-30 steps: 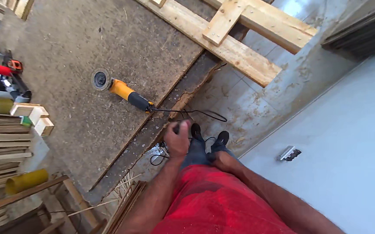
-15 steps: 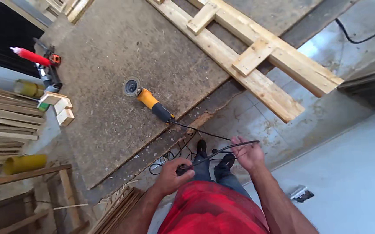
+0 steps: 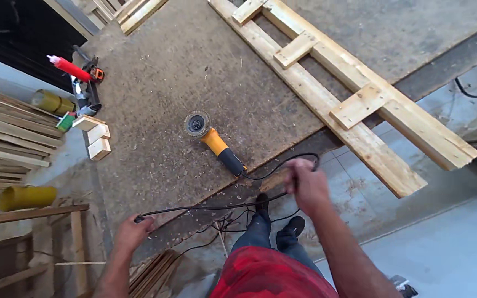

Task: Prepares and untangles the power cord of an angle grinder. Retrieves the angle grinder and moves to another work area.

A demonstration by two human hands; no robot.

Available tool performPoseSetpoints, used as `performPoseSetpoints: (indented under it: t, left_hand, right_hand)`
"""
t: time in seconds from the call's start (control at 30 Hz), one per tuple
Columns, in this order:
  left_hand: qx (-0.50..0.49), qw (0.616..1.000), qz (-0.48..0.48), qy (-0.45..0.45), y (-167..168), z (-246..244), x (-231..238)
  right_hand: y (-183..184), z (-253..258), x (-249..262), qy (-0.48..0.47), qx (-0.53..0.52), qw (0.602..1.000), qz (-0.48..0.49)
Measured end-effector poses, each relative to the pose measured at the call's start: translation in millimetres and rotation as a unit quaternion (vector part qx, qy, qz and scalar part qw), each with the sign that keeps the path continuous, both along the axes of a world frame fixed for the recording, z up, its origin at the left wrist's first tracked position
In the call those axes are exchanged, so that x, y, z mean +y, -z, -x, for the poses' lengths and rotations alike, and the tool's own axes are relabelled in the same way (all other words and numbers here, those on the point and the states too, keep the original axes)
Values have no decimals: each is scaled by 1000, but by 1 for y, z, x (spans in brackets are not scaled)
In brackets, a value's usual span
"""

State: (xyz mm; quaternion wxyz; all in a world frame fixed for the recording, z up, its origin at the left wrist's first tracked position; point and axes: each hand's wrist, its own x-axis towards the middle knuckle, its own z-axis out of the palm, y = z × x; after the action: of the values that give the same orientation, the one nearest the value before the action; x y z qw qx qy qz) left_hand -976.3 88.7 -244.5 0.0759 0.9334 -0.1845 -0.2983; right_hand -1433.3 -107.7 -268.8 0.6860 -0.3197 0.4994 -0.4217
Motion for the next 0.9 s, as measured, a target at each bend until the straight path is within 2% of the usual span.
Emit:
performPoseSetpoints:
  t: [0.03, 0.1, 0.17, 0.27, 0.37, 0.47, 0.53, 0.63, 0.7, 0.8, 0.9]
  left_hand:
    - [27, 997, 44, -53, 1, 6, -7]
    - [85, 982, 134, -106, 9, 20, -23]
    - [127, 964, 207, -111, 15, 37, -43]
    - [181, 935, 291, -92, 18, 63, -75]
    - [224, 914, 333, -49, 26, 81, -107]
    - [247, 911, 331, -28, 46, 92, -138]
    - [244, 926, 287, -21, 59, 100, -156]
    - [218, 951, 216, 28, 69, 116, -174]
    - [231, 951, 200, 45, 73, 130, -175]
    - [361, 908, 210, 5, 74, 163, -167]
    - [470, 860, 199, -33, 73, 209, -155]
  right_hand:
    - [-4, -25, -7, -54, 95, 993, 51]
    - [-10, -76, -22, -171, 274, 941, 103]
    - [-2, -125, -36, -250, 370, 887, 117]
    - [31, -176, -50, -307, 450, 830, 123]
    - [53, -197, -60, -344, 499, 788, 106]
    - [64, -202, -65, -358, 535, 761, 77]
    - [59, -203, -69, -373, 544, 749, 62]
    - [43, -191, -77, -399, 515, 758, 34]
    - [36, -171, -73, -404, 441, 801, 1]
    - [30, -122, -38, -373, 346, 860, -50]
    - [25, -68, 6, -336, 331, 875, -105]
